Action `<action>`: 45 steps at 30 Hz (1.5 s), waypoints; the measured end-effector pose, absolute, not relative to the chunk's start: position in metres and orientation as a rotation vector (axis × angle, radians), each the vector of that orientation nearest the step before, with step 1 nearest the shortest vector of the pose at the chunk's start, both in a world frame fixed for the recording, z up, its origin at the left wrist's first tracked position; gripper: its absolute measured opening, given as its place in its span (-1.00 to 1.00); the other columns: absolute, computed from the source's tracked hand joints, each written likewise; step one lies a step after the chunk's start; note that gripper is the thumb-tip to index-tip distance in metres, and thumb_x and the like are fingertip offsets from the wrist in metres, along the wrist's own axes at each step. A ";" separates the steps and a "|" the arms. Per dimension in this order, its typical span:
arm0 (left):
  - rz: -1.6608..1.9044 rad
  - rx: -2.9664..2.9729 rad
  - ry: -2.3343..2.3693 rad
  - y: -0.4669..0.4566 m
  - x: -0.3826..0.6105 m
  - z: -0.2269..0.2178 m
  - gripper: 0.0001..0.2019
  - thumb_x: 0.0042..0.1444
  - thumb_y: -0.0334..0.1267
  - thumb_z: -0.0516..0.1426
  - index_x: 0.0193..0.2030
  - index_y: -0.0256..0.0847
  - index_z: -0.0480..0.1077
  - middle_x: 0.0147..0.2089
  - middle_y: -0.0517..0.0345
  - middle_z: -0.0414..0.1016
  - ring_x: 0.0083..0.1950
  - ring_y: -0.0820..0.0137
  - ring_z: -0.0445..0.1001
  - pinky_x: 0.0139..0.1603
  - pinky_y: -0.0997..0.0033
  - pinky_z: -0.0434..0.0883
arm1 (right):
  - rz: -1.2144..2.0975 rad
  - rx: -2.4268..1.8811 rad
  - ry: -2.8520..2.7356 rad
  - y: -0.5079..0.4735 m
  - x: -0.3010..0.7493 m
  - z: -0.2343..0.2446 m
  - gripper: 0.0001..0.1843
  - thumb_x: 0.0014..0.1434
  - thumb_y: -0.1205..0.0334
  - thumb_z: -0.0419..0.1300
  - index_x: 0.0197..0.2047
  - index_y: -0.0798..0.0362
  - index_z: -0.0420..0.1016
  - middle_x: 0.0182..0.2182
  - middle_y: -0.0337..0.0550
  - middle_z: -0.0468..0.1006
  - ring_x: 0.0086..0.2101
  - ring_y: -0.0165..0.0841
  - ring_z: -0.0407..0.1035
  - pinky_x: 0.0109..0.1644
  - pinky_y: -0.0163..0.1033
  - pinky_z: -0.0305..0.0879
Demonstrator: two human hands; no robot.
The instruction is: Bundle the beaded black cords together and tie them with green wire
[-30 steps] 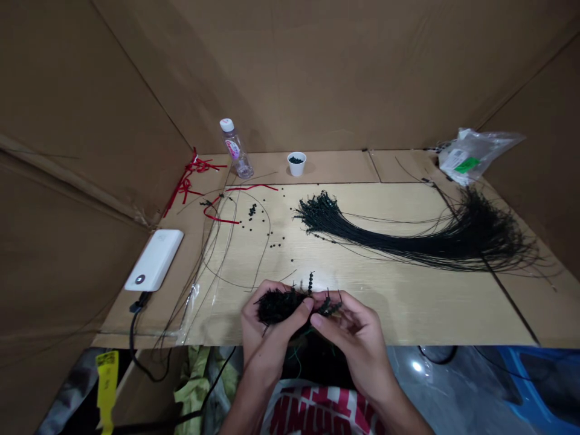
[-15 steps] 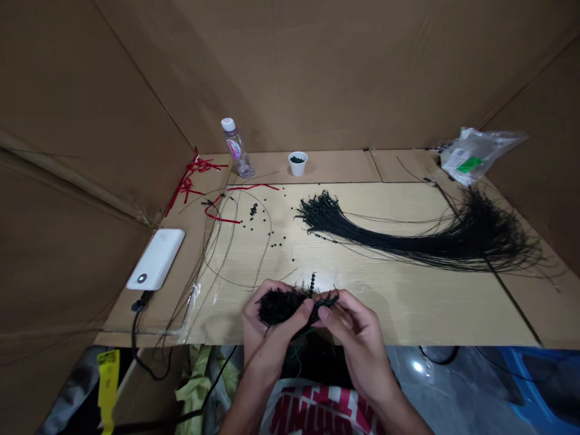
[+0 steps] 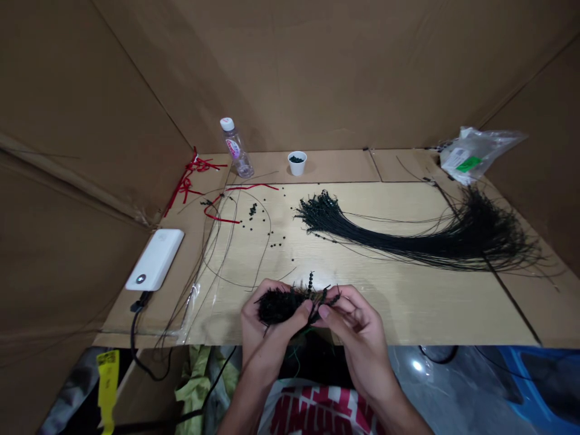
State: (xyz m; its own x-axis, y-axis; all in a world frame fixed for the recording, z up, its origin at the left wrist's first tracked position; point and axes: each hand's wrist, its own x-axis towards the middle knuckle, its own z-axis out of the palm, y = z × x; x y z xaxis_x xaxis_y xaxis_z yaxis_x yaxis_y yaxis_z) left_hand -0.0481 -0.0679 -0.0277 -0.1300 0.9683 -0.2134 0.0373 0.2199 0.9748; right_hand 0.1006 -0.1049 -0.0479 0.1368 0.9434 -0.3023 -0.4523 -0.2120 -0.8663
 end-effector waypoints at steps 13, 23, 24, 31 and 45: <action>1.069 1.097 1.450 -0.066 -0.052 -0.030 -0.68 -0.06 -0.21 0.47 -0.30 -0.18 0.43 -0.28 0.19 0.53 -0.25 0.36 0.47 -0.26 0.46 0.42 | 1.429 -1.167 -0.583 -0.104 0.099 -0.044 -0.74 0.22 0.01 0.52 -0.19 -0.01 0.68 -0.25 -0.20 0.57 -0.23 -0.33 0.45 -0.15 -0.31 0.51; 1.074 1.093 1.407 -0.067 -0.053 -0.029 -0.67 -0.06 -0.20 0.49 -0.29 -0.18 0.44 -0.27 0.18 0.55 -0.24 0.35 0.50 -0.24 0.45 0.45 | 1.456 -1.172 -0.570 -0.102 0.099 -0.045 -0.72 0.23 -0.01 0.52 -0.14 -0.02 0.71 -0.23 -0.16 0.64 -0.22 -0.31 0.50 -0.13 -0.27 0.54; 1.090 1.077 1.403 -0.067 -0.052 -0.029 -0.67 -0.06 -0.20 0.49 -0.30 -0.18 0.44 -0.28 0.19 0.54 -0.24 0.36 0.50 -0.24 0.46 0.44 | 1.464 -1.166 -0.562 -0.103 0.100 -0.045 -0.72 0.23 -0.02 0.52 -0.12 -0.02 0.71 -0.22 -0.15 0.64 -0.20 -0.29 0.52 -0.12 -0.27 0.55; 1.135 0.971 1.368 -0.069 -0.051 -0.031 -0.66 -0.03 -0.20 0.50 -0.31 -0.16 0.42 -0.29 0.24 0.50 -0.25 0.39 0.48 -0.24 0.51 0.44 | 1.498 -1.135 -0.555 -0.104 0.101 -0.041 -0.72 0.22 -0.01 0.51 -0.10 -0.03 0.75 -0.10 -0.10 0.66 -0.09 -0.23 0.52 -0.05 -0.22 0.59; 1.095 1.035 1.380 -0.068 -0.052 -0.031 -0.68 0.00 -0.19 0.49 -0.31 -0.17 0.44 -0.31 0.24 0.49 -0.28 0.41 0.43 -0.28 0.51 0.40 | 1.439 -1.104 -0.519 -0.104 0.096 -0.042 -0.71 0.20 0.07 0.54 -0.07 -0.08 0.64 -0.13 -0.17 0.58 -0.14 -0.28 0.46 -0.11 -0.28 0.54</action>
State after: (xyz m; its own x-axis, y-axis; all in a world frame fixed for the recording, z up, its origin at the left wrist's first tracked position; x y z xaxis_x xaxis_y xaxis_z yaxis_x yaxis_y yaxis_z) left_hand -0.0523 -0.0677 -0.0315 -0.0817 0.9751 -0.2062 0.0204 0.2085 0.9778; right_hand 0.0958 -0.1044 -0.0422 0.1385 0.9361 -0.3234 -0.5143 -0.2111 -0.8312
